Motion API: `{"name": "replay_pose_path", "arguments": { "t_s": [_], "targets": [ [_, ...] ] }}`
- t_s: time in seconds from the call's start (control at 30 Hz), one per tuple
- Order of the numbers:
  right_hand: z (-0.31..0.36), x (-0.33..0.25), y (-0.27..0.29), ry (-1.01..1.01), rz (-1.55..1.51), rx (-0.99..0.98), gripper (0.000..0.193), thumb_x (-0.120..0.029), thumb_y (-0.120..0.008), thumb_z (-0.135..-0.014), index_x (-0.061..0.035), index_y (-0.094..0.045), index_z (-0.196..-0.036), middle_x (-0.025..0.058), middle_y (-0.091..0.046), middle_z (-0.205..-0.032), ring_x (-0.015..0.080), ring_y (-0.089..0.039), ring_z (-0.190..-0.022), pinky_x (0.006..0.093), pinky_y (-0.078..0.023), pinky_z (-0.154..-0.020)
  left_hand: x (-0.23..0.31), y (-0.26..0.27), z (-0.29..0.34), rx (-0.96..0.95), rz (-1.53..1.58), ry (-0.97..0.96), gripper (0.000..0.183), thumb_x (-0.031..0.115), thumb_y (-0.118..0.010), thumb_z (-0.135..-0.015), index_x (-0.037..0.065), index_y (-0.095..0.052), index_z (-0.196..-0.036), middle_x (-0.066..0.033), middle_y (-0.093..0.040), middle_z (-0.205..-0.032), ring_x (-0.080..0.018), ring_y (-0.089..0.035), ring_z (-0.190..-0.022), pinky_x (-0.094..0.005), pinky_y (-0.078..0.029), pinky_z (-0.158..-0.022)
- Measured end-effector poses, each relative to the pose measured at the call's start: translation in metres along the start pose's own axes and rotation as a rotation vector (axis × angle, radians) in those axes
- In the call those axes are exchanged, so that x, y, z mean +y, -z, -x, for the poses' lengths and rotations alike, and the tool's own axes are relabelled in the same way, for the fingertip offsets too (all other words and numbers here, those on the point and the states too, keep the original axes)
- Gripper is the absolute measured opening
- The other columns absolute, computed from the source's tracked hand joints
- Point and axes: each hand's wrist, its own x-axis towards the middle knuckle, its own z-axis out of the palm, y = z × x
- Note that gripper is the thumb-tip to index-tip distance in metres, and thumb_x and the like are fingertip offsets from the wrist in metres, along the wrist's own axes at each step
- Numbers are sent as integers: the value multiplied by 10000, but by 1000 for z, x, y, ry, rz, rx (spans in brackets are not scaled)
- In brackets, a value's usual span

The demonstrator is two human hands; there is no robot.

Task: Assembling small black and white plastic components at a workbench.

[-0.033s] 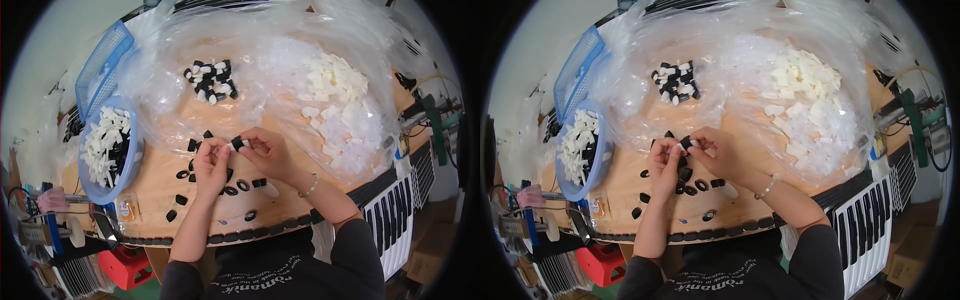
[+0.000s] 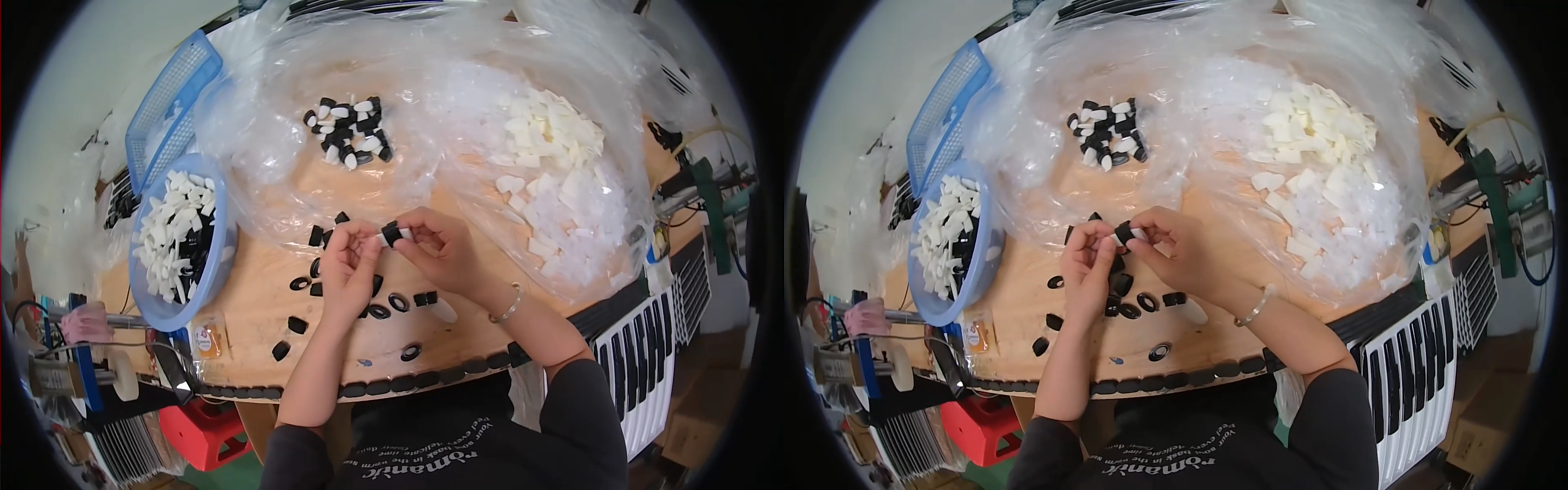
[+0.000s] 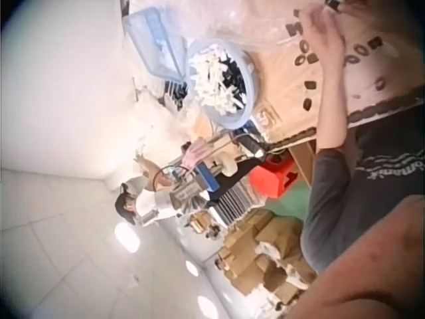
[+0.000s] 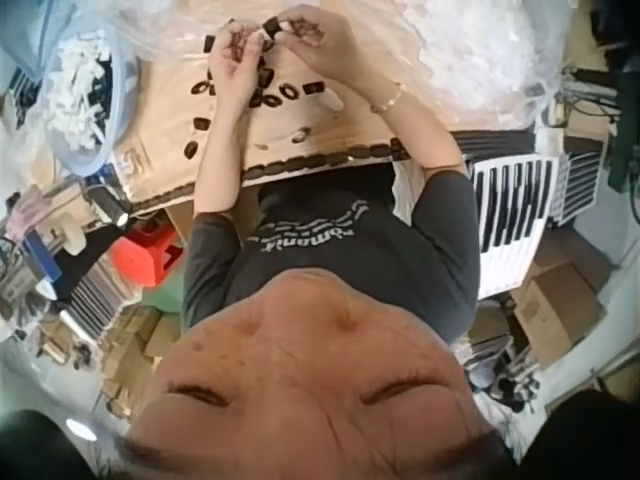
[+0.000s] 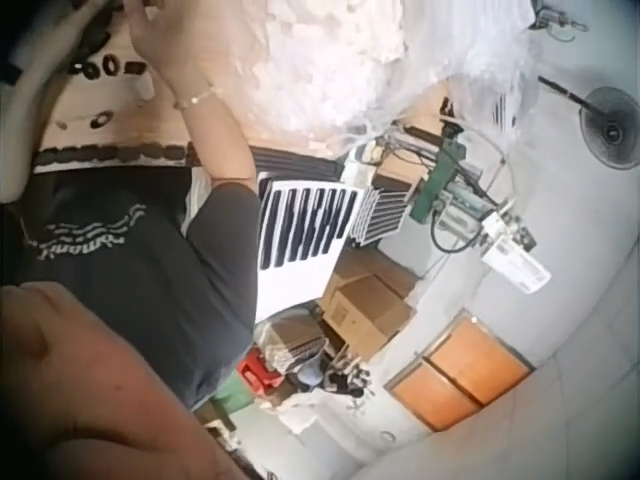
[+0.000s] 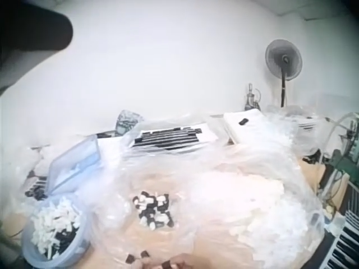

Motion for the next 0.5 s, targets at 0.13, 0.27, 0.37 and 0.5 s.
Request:
{"name": "replay_pose_path", "arguments": {
  "t_s": [0.13, 0.27, 0.37, 0.5],
  "targets": [
    [-3, -2, -2, -48, 0, -4, 201, 39, -620, -875, 26, -589, -1073, 38, -633, -1007, 64, -603, -892, 209, -500, -784, -7, 15, -7, -176, -266, -116, 83, 82, -550, -948, 7, -582, -934, -29, -561, -841, -84, -508, -762, -220, -423, -685],
    [2, -6, 4, -133, -41, -9, 182, 23, -593, -896, 18, -582, -1077, 69, -656, -978, 131, -639, -897, 266, -540, -796, -6, 5, -3, -163, -379, -198, 57, 10, -529, -921, -14, -569, -953, -85, -552, -772, -148, -585, -721, -289, -469, -629],
    [7, -2, 14, -199, -157, -38, 187, 49, -556, -905, 28, -567, -1091, 95, -661, -984, 157, -656, -897, 278, -561, -813, -4, 0, 3, -221, -237, -64, 97, 51, -514, -965, -8, -575, -918, -54, -575, -816, -96, -575, -785, -242, -465, -682],
    [4, 3, 21, -217, -275, -99, 178, 31, -574, -904, 41, -565, -1081, 96, -663, -968, 141, -658, -862, 260, -557, -779, -11, 6, 5, -260, -145, -86, 130, 63, -493, -984, -17, -556, -903, -52, -607, -826, -82, -596, -798, -235, -477, -700]
  ]
}}
